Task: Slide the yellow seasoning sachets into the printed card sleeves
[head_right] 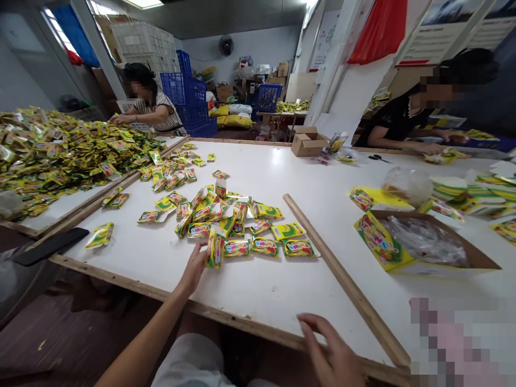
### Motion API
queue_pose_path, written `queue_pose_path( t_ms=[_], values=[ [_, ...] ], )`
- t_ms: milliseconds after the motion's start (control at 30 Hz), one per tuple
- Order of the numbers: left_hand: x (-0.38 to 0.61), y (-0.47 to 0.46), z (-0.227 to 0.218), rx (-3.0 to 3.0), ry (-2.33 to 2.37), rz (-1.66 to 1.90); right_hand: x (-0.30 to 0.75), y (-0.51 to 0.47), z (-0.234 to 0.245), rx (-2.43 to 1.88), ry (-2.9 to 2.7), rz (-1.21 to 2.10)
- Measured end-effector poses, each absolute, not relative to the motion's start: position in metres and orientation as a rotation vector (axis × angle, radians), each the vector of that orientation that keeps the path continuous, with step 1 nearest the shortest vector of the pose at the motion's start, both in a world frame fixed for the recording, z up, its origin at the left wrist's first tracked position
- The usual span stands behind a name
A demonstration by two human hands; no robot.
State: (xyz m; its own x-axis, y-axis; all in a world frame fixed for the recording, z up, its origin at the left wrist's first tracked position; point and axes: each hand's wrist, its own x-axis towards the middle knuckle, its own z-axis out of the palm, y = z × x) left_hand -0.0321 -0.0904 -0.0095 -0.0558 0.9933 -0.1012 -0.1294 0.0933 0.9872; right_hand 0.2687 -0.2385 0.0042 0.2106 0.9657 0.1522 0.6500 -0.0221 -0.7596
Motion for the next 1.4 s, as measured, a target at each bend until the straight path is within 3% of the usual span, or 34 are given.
queue_pose_path(
  t_ms=[100,267,667,933,1133,1400],
  values=[
    [-0.016,-0.12,-0.013,0.84,0.957,1.116,0.206,-0.207,-0.005,-1.584,-1.393,0.76],
    [0.012,-0.141,-0.018,1.069,0.875,1.07,0.153,-0.172,-0.02,-1.305,-1.13,0.958],
    [0.011,-0.143,-0.013,1.406,0.943,0.928,0.175,-0.174,-0.016,-1.342,-1.374,0.921],
    [0.025,-0.135,-0.017,1.235,0.874,1.205,0.173,-0.159,-0.02,-1.334,-1.266,0.757],
    [0.025,-0.135,-0.012,1.426,0.982,1.195,0.176,-0.163,-0.011,-1.264,-1.497,0.722],
    [0.033,-0.133,-0.009,1.389,1.093,1.197,0.17,-0.159,-0.005,-1.364,-1.371,0.702]
  ],
)
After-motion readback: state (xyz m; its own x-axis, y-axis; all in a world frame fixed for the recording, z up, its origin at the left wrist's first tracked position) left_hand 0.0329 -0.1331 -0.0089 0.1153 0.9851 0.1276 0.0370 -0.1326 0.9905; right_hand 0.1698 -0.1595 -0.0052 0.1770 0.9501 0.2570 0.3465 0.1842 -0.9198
